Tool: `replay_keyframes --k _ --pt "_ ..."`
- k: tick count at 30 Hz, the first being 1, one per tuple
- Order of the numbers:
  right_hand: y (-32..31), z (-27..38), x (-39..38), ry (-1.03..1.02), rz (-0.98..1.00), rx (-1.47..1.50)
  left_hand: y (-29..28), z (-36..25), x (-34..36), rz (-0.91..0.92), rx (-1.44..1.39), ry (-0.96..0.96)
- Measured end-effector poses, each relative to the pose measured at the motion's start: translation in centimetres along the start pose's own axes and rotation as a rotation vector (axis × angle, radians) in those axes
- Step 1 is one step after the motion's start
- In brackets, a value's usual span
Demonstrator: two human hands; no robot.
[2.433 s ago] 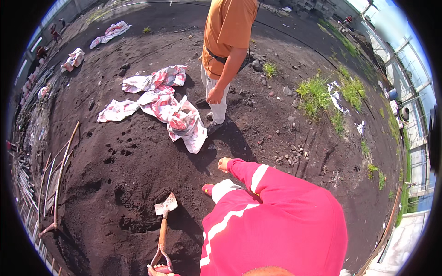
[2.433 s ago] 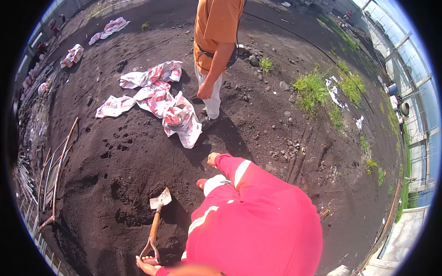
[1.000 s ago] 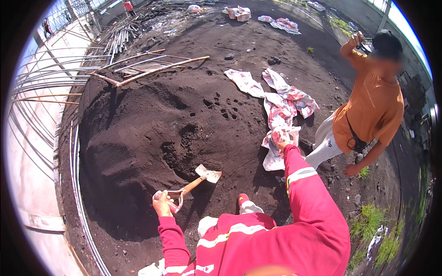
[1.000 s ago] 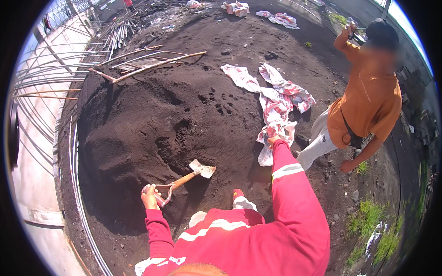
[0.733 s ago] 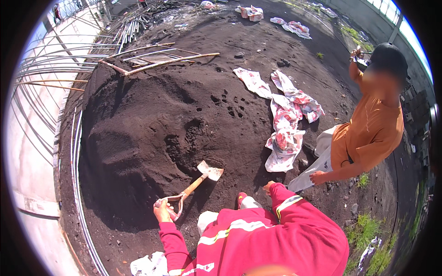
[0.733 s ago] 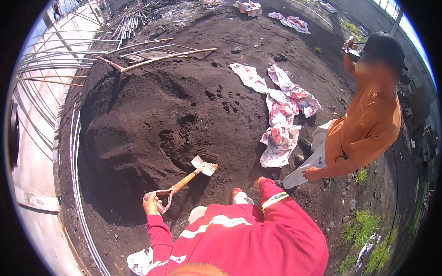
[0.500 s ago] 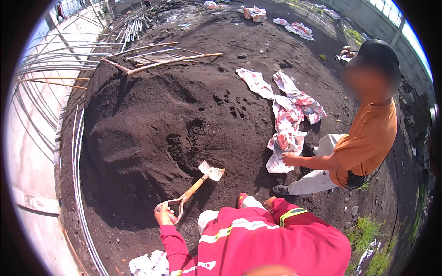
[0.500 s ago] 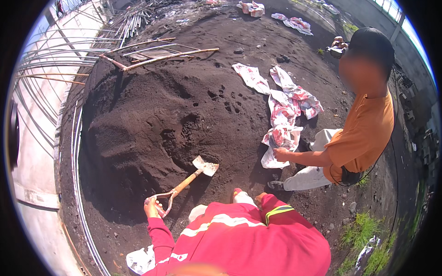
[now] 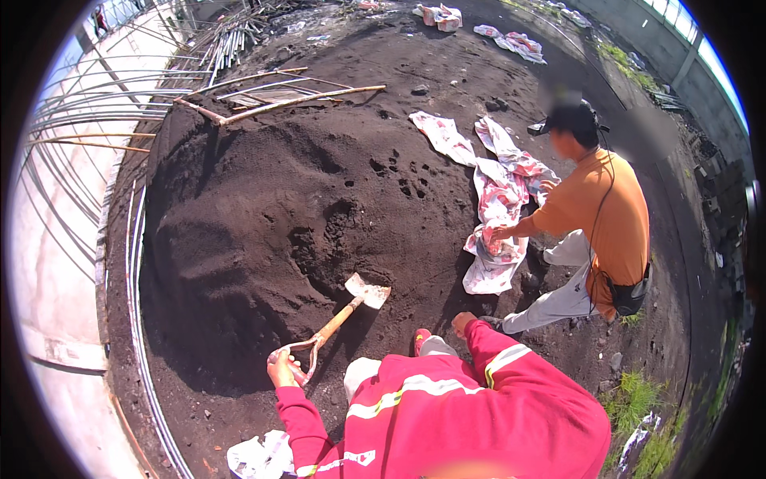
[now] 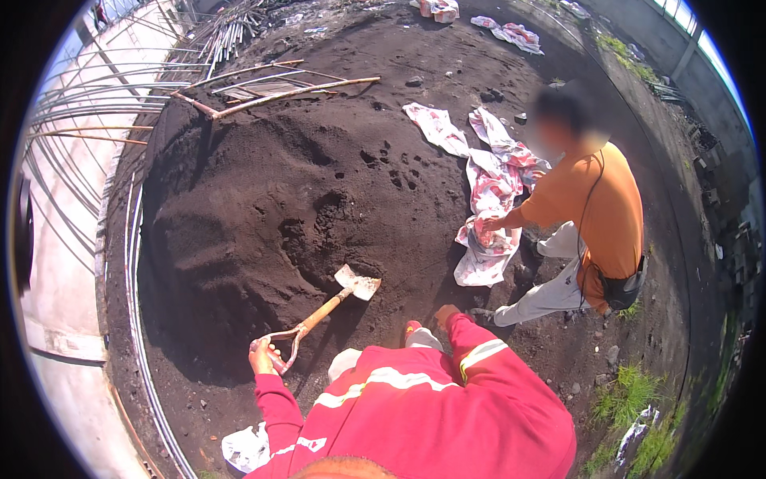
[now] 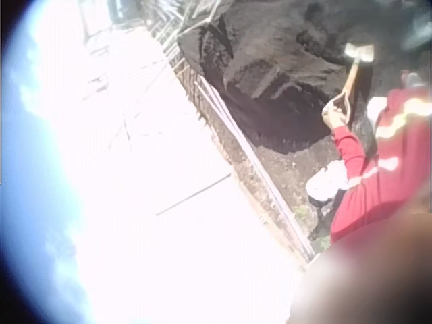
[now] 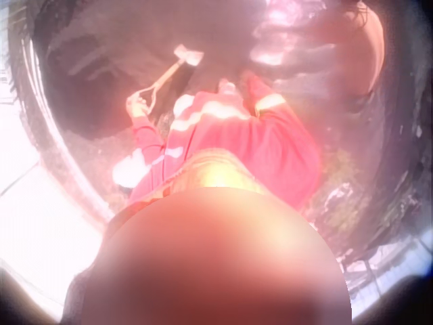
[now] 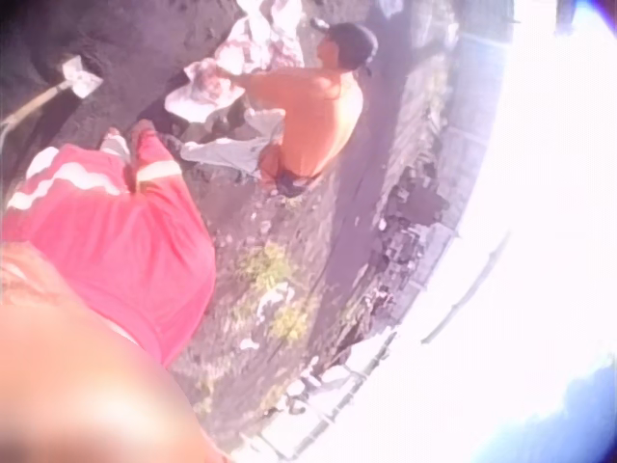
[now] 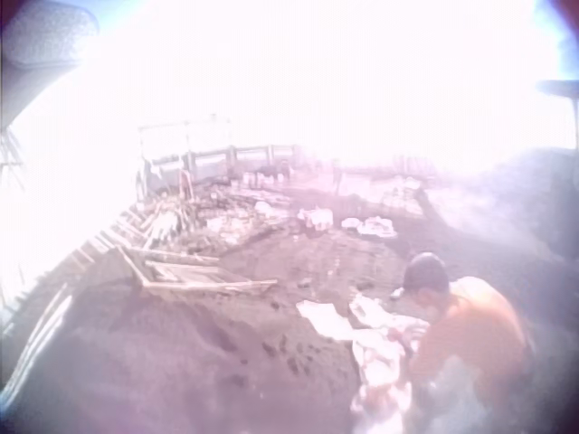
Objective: The person uses a shovel to scoop dark soil from a pile and transfers it into a sack held open by another person. The process repeats multiple times as the sack is filled.
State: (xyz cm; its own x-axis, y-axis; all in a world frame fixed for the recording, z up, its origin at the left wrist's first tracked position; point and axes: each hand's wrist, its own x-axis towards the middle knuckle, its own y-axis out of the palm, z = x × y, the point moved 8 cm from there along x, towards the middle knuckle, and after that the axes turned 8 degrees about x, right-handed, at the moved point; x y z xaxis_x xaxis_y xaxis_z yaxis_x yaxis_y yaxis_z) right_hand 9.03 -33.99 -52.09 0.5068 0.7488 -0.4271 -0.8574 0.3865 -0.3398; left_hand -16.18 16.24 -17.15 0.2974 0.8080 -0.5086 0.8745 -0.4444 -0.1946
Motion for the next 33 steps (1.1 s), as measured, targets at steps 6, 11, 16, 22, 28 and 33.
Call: replay_keyframes --k 6,11,16,22,28,33 --pt "3.0 3.3 1.4 0.38 0.248 -0.303 -2.2 3.0 -1.2 -0.035 0.029 -0.117" --pt "8.6 7.5 7.0 0.267 0.579 -0.617 -4.4 7.1 -3.4 -0.063 0.0 -0.224" --pt "15.6 8.4 12.1 0.672 0.346 0.239 -6.3 9.9 -3.8 -0.103 0.014 -0.309" --pt "22.4 14.1 18.3 0.83 0.225 0.451 -10.2 10.4 0.2 -0.096 -0.045 -0.326" --pt "30.6 13.5 23.2 1.11 -0.142 0.878 -14.9 13.7 4.8 0.043 -0.071 -0.352" --pt "36.6 10.7 30.7 0.944 -0.272 1.289 -16.8 15.2 4.0 0.12 -0.041 -0.379"
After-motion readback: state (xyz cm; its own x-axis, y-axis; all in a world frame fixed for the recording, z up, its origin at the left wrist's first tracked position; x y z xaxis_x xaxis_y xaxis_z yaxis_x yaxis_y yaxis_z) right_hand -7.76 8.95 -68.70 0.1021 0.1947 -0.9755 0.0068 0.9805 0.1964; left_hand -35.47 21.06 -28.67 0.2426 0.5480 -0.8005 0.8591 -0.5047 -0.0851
